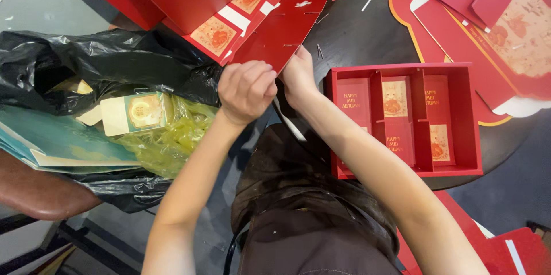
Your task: The person assembles red cardboard boxes by folding flaps and inserting them into a larger red container. They handle multiple small red boxes with gold text and place them into a larger red box with internal dividers.
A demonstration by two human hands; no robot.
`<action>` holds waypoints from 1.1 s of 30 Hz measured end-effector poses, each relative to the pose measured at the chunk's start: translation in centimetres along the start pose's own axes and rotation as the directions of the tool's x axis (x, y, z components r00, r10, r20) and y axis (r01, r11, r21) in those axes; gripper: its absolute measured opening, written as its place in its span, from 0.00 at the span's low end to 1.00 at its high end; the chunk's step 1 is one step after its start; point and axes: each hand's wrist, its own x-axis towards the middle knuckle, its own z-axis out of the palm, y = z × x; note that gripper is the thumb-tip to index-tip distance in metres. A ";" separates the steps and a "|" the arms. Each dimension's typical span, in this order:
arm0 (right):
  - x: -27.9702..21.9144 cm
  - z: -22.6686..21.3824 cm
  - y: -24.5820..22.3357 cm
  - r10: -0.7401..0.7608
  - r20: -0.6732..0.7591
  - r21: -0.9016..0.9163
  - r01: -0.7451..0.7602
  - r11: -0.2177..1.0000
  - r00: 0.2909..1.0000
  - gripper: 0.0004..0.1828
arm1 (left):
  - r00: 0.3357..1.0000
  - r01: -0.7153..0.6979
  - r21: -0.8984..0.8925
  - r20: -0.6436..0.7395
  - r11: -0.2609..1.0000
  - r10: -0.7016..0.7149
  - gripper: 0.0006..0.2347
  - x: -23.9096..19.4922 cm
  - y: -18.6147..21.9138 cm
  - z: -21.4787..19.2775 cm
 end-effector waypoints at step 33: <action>-19.4 -9.6 -7.8 -0.126 -0.204 0.051 0.139 0.989 0.971 0.19 | 0.740 0.478 -0.309 0.645 0.822 -0.188 0.48 6.5 12.0 1.7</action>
